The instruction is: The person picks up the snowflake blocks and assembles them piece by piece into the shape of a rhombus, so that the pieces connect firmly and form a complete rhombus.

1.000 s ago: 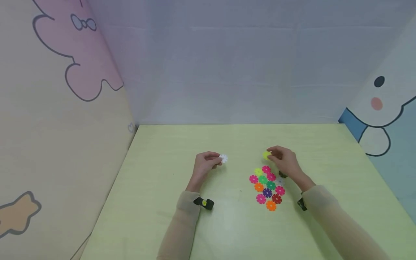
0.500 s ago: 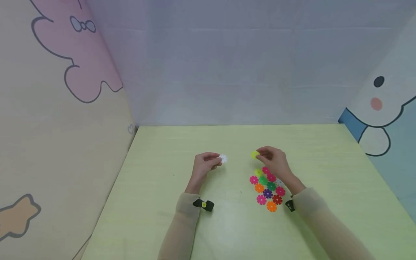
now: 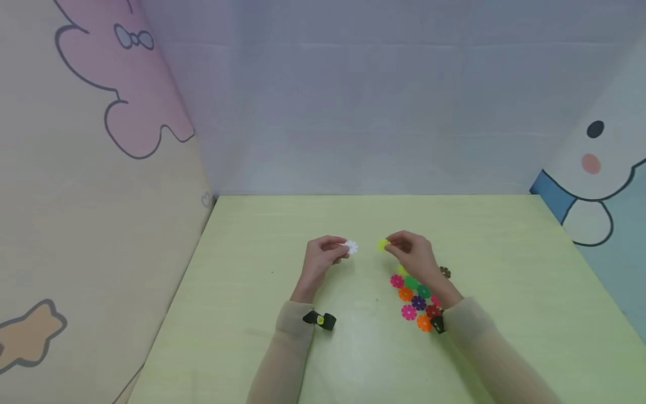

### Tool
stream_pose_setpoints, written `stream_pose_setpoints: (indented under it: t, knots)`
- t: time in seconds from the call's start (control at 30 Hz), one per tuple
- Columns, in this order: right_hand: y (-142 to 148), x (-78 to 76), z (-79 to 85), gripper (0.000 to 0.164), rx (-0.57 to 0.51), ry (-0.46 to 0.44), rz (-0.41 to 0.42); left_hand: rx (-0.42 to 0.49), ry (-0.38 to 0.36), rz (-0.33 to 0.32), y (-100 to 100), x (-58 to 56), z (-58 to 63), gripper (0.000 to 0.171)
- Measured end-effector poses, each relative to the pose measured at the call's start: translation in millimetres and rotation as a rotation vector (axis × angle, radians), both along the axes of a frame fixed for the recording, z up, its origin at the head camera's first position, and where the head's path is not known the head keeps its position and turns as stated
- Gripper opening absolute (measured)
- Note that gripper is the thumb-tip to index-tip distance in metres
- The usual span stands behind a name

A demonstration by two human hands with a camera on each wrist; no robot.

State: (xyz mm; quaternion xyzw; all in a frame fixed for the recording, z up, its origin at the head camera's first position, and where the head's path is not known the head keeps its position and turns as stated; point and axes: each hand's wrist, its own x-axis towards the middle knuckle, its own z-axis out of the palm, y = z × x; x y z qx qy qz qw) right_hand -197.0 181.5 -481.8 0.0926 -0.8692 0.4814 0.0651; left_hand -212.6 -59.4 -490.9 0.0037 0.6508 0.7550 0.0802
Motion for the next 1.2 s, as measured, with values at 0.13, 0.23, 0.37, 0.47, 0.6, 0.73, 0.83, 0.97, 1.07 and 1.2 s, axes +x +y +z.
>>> stream_pose_setpoints:
  t: [0.13,0.23,0.37,0.47,0.6,0.73,0.83,0.97,1.07,1.2]
  knots:
    - [-7.2,0.8,0.9,0.016,-0.024,0.000,0.004,0.001,0.007,0.001,1.2,0.5,0.0,0.017]
    - [-12.0,0.6,0.8,0.016,-0.031,-0.013,0.004,-0.002,0.008,0.002,1.4,0.8,0.3,0.017]
    - [-16.9,0.6,0.3,0.015,-0.039,-0.024,0.006,-0.013,0.005,-0.003,1.6,0.5,-0.1,0.017]
    - [-20.9,1.2,0.8,0.014,-0.055,-0.023,0.015,-0.022,0.003,-0.002,1.5,0.0,-0.5,0.017]
    - [-26.6,2.7,1.7,0.012,-0.067,-0.023,0.027,-0.017,0.000,0.002,1.3,-0.1,-1.2,0.017]
    - [-32.7,4.0,2.4,0.012,-0.088,-0.030,0.038,-0.004,-0.007,-0.006,1.2,0.6,-1.3,0.017]
    - [-37.1,4.5,3.3,0.012,-0.101,-0.028,0.046,0.004,-0.010,-0.013,1.4,1.3,-0.3,0.018]
    - [-39.8,4.7,3.7,0.012,-0.091,-0.025,0.041,0.011,-0.012,-0.019,1.7,1.7,1.1,0.018]
    - [-40.2,4.8,3.3,0.011,-0.083,-0.031,0.035,0.010,-0.012,-0.018,1.6,2.2,2.2,0.018]
    - [-40.4,5.4,3.1,0.011,-0.088,-0.034,0.041,0.014,-0.009,-0.012,1.8,3.3,3.5,0.018]
